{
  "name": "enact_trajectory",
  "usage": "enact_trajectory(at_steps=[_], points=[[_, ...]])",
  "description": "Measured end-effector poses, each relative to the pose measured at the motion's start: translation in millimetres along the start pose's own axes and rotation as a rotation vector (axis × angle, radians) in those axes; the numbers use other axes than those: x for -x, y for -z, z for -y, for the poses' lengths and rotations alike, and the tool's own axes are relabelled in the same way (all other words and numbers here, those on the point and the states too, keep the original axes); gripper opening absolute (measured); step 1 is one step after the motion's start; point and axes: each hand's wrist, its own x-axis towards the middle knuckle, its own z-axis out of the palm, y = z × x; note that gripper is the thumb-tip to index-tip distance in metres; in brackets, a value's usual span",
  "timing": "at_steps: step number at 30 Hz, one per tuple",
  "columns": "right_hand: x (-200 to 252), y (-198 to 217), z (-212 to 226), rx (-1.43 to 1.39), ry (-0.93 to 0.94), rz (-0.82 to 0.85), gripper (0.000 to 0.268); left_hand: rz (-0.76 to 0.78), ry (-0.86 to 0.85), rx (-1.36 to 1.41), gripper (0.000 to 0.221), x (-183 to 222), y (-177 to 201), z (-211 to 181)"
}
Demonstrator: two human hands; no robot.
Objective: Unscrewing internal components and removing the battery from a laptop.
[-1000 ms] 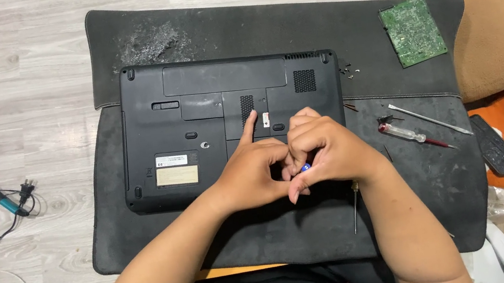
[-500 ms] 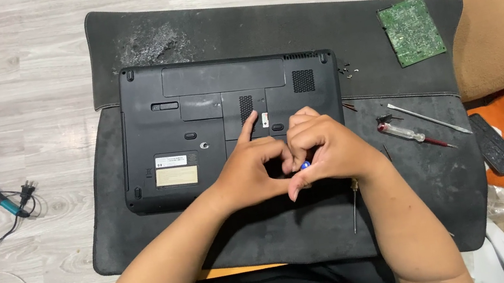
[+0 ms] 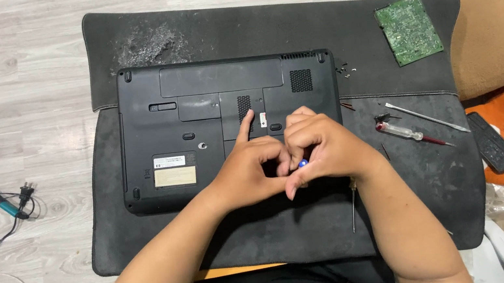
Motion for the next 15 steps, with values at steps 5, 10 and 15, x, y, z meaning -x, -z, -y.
enact_trajectory(at_steps=[5, 10, 15], points=[[1.6, 2.7, -2.1, 0.063, 0.016, -0.025, 0.039, 0.144, -0.055, -0.035, 0.016, 3.7, 9.6, 2.4], [-3.2, -3.9, 10.3, 0.027, 0.017, -0.008, 0.038, 0.109, -0.033, -0.068, 0.016, 3.1, 1.3, 4.7], [-2.8, -1.3, 12.1, 0.086, 0.022, -0.013, 0.034, 0.026, 0.001, -0.086, 0.029, 0.9, -2.4, 0.0]])
